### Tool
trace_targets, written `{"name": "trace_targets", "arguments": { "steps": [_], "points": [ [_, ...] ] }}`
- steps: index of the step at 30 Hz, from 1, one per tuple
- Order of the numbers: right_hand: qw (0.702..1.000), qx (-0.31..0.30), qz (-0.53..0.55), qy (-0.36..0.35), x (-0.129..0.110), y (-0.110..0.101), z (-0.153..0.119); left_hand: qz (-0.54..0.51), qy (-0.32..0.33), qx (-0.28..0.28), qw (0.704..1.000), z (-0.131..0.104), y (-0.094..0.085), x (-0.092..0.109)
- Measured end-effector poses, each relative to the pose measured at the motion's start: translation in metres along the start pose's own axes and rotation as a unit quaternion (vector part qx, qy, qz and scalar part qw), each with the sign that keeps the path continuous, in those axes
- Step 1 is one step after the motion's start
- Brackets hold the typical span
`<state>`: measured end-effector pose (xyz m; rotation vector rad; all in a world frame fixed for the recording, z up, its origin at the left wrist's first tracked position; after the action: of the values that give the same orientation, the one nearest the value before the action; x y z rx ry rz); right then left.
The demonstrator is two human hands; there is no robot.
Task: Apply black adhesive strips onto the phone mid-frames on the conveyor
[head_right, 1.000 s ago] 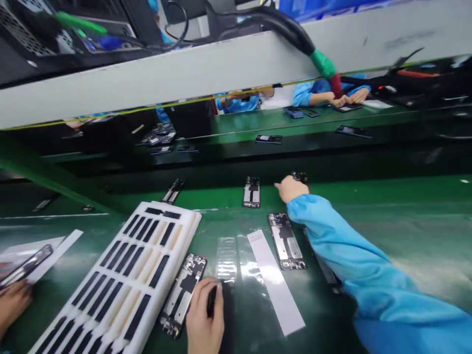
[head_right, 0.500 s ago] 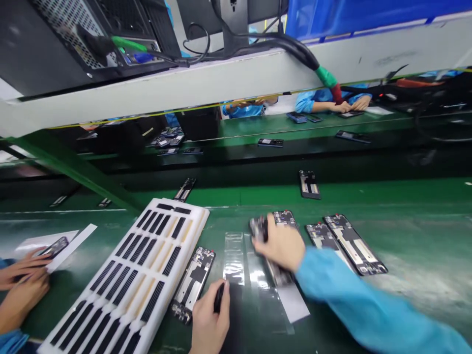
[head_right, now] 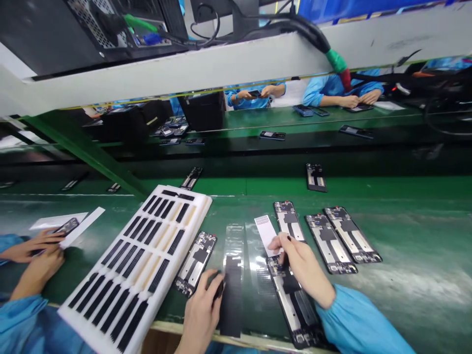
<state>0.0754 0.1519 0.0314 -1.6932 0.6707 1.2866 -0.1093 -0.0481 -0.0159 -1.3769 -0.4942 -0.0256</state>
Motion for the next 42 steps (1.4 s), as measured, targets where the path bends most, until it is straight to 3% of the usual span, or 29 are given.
{"name": "trace_targets", "arguments": {
  "steps": [3, 7, 12, 17, 20, 23, 24, 25, 26, 29, 31, 32, 35, 42],
  "points": [
    [0.990, 0.037, 0.123, 0.064, 0.029, 0.027, 0.006, 0.044, 0.019, -0.050, 0.998, -0.011, 0.009, 0.003],
    [0.974, 0.019, 0.200, 0.107, 0.060, 0.065, 0.003, 0.099, 0.051, -0.086, 0.990, -0.001, 0.016, 0.015],
    [0.993, -0.021, 0.109, 0.038, 0.052, 0.085, -0.003, 0.170, 0.052, -0.093, 0.980, 0.014, 0.024, 0.023],
    [0.999, -0.048, 0.018, 0.000, 0.048, 0.097, -0.004, 0.183, 0.054, -0.107, 0.976, 0.014, 0.030, 0.022],
    [0.998, -0.044, 0.033, 0.005, 0.042, 0.097, -0.004, 0.144, 0.046, -0.107, 0.983, 0.015, 0.030, 0.019],
    [0.993, -0.007, 0.110, 0.040, 0.028, 0.082, -0.009, -0.055, -0.023, -0.059, 0.996, 0.021, 0.019, 0.013],
    [0.990, 0.011, 0.130, 0.047, 0.021, 0.074, -0.013, -0.160, -0.075, -0.045, 0.983, 0.024, 0.016, 0.008],
    [0.988, 0.027, 0.141, 0.049, 0.013, 0.067, -0.017, -0.276, -0.136, -0.039, 0.951, 0.025, 0.015, 0.003],
    [0.987, 0.036, 0.147, 0.049, 0.006, 0.061, -0.022, -0.391, -0.201, -0.042, 0.897, 0.025, 0.018, 0.001],
    [0.983, 0.024, 0.172, 0.055, -0.006, 0.056, -0.032, -0.650, -0.326, -0.082, 0.682, 0.027, 0.028, 0.014],
    [0.977, 0.009, 0.203, 0.066, -0.005, 0.061, -0.036, -0.726, -0.343, -0.091, 0.589, 0.032, 0.027, 0.027],
    [0.974, 0.007, 0.216, 0.069, -0.003, 0.064, -0.037, -0.744, -0.343, -0.092, 0.566, 0.034, 0.025, 0.031],
    [0.971, 0.011, 0.229, 0.072, 0.001, 0.070, -0.036, -0.763, -0.333, -0.091, 0.547, 0.036, 0.023, 0.037],
    [0.971, 0.012, 0.233, 0.050, -0.006, 0.069, -0.034, -0.753, -0.335, -0.085, 0.561, 0.033, 0.022, 0.037]
  ]
}}
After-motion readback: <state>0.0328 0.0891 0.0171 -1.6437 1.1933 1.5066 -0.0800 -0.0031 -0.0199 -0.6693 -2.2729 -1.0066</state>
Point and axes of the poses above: each hand's wrist, its own z-axis towards the middle knuckle, its own y-axis out of the palm, x = y × z, the point moved 8 cm from there along z, towards the middle knuckle, and after that the axes turned 4 degrees about z, right-handed, at the moved point
